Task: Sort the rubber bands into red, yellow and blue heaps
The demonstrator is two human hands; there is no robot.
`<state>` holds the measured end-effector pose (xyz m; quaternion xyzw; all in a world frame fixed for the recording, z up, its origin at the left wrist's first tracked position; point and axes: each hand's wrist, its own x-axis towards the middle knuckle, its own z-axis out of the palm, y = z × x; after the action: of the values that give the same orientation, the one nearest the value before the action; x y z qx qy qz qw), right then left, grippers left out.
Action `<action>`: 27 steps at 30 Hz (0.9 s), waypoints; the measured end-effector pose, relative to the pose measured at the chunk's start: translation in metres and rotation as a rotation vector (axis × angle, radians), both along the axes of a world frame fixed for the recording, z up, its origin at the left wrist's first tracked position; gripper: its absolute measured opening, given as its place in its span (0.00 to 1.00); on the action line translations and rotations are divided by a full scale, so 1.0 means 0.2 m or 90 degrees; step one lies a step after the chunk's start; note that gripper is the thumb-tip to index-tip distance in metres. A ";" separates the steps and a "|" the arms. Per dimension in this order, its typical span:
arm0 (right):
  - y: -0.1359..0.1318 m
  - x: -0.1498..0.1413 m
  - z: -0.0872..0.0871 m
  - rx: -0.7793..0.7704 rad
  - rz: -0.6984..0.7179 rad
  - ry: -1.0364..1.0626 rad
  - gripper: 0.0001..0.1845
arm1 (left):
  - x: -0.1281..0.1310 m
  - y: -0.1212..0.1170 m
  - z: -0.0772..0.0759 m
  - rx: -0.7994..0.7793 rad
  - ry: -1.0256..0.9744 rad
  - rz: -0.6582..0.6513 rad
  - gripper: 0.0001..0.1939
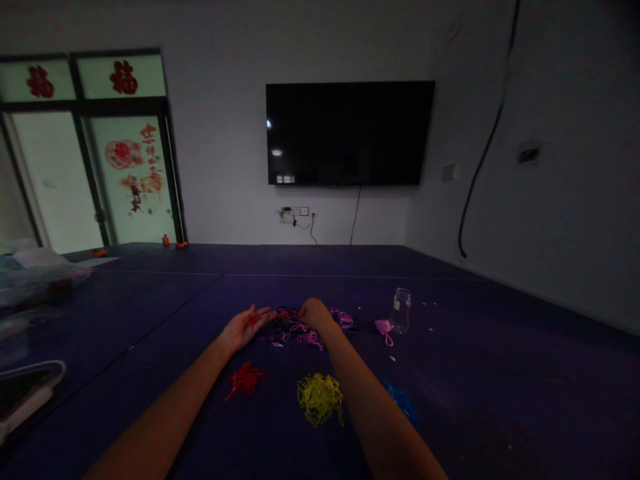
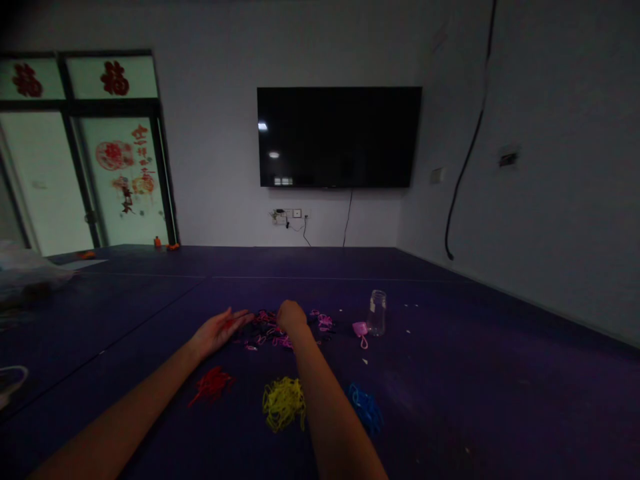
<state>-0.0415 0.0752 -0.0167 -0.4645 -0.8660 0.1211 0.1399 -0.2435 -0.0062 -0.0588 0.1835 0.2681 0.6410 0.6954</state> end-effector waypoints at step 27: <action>-0.08 -0.04 -0.07 0.169 0.050 -0.192 0.18 | 0.26 -0.45 0.07 0.101 0.724 0.291 0.18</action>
<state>-0.0501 0.0582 -0.0316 -0.4205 -0.9031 -0.0597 0.0634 -0.1912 -0.0969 -0.0442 0.4856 0.5807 0.5938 0.2727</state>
